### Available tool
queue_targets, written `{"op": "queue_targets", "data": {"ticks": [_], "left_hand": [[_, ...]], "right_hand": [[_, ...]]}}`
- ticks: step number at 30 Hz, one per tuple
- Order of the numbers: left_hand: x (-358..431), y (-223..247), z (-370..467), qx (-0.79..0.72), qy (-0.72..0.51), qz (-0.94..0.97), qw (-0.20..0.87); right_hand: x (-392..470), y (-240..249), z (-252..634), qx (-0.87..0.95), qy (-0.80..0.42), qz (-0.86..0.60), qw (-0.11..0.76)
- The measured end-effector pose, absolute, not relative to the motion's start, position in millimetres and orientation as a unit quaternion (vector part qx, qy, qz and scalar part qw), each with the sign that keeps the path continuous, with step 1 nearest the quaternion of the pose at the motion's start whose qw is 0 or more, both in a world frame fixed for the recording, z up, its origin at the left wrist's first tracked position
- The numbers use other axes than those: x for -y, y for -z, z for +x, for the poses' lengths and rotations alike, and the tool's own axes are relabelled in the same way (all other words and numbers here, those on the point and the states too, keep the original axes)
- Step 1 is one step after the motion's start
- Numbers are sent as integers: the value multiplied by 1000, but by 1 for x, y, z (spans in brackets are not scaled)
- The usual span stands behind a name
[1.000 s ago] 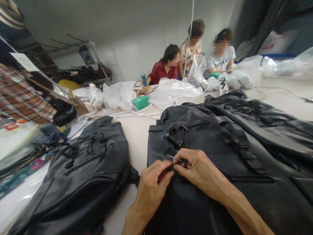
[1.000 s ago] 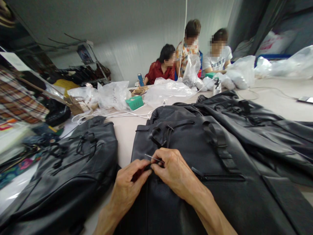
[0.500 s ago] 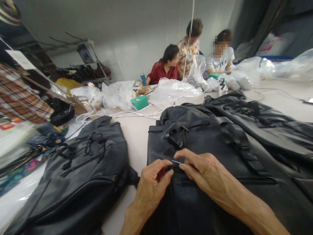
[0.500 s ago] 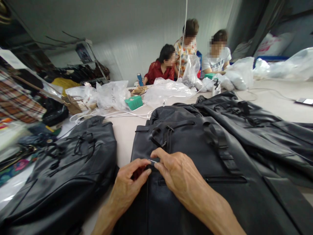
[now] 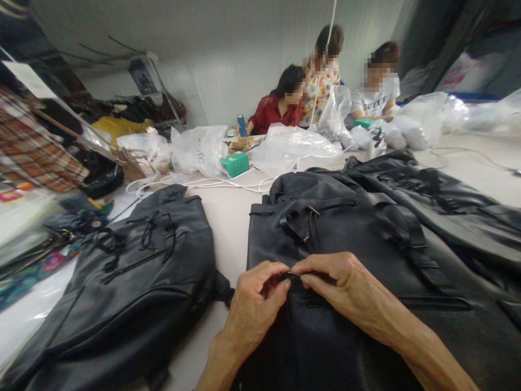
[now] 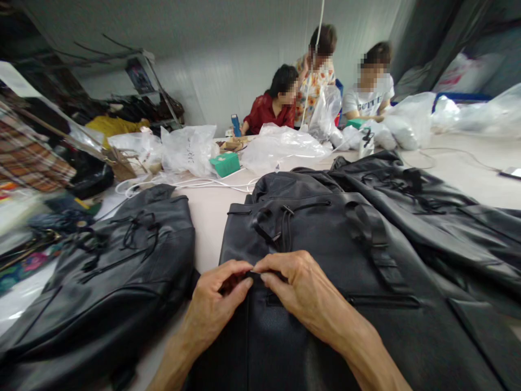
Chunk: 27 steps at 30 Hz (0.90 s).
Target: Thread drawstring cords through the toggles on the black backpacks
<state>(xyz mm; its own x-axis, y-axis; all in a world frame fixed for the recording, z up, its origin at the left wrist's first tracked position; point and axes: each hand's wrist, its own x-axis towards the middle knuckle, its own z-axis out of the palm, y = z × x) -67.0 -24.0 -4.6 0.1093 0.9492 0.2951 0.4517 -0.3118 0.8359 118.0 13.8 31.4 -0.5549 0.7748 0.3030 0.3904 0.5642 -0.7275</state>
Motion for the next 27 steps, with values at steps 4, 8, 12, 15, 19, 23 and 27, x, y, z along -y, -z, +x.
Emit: {"op": "queue_targets", "data": {"ticks": [4, 8, 12, 15, 19, 23, 27], "left_hand": [[24, 5, -69, -501, -416, 705, 279], [25, 7, -71, -504, -405, 716, 263], [24, 7, -74, -504, -394, 729, 244], [24, 7, -75, -494, -394, 740, 233], [24, 11, -76, -475, -402, 747, 233], [23, 16, -76, -454, -413, 758, 221], [22, 21, -78, -444, -416, 761, 224]], "right_hand": [[-15, -31, 120, 834, -307, -347, 298], [-15, -30, 122, 837, -312, -345, 287], [-15, -30, 123, 839, -319, -341, 278], [-16, -31, 123, 839, -328, -339, 271], [-15, -31, 122, 841, -326, -348, 255], [-15, -31, 122, 853, -292, -377, 213], [-17, -31, 120, 864, -271, -386, 173]]}}
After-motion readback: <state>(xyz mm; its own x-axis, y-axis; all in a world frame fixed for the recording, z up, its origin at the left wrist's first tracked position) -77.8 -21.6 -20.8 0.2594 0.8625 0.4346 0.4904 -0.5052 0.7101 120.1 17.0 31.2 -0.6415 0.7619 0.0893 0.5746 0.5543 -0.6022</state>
